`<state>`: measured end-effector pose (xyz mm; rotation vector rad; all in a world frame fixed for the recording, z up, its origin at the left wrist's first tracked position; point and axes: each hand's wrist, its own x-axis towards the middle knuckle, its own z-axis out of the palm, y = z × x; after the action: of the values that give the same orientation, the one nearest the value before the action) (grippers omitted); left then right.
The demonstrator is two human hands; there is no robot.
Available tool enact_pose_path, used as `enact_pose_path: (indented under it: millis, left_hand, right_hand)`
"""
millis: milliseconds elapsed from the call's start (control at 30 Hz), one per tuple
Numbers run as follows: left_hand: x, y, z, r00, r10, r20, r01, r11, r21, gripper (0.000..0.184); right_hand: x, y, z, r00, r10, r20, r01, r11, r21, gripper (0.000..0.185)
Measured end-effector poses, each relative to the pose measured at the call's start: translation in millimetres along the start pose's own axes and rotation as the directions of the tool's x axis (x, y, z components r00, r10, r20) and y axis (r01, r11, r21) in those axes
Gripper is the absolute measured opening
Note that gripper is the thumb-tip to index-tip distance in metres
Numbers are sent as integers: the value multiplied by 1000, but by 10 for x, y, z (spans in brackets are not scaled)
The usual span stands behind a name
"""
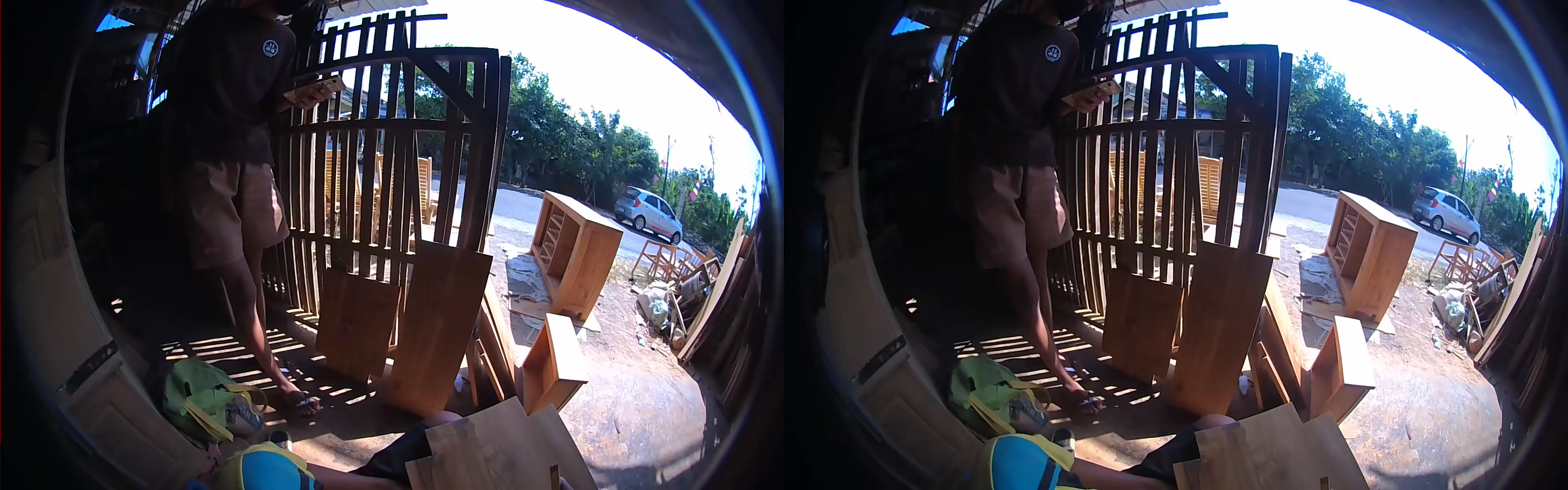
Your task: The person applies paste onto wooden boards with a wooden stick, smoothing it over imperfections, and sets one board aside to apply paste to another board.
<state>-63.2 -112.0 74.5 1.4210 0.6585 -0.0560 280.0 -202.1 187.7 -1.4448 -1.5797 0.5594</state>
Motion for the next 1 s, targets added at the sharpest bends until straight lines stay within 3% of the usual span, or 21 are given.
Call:
enact_pose_path:
  millis: [433,633,733,800,833,933,1000]
  left_hand:
    - [-15,-93,36,1000,2,28,-1,1000,-19,74]
    - [-8,-193,119,998,1,61,0,1000,-21,75]
    - [7,-219,96,991,-27,128,29,1000,-12,72]
    - [187,-408,36,945,13,328,-6,1000,-22,65]
    - [112,-246,53,966,45,254,-60,997,52,64]
    - [89,-208,81,953,41,300,-34,999,-27,64]
    - [92,-179,56,969,161,187,-171,984,42,67]
  right_hand:
    - [-119,-44,38,997,82,-4,-82,997,7,41]
    - [-84,-175,223,998,52,42,-57,993,105,34]
    - [-45,-193,286,993,21,118,-11,996,-84,42]
    - [-37,-287,336,994,29,110,-12,987,-157,38]
    - [-19,-298,319,990,-11,141,44,971,-233,47]
    - [-52,-372,383,986,76,148,-26,949,-313,46]
    - [-20,-366,471,987,73,145,-26,952,-306,43]
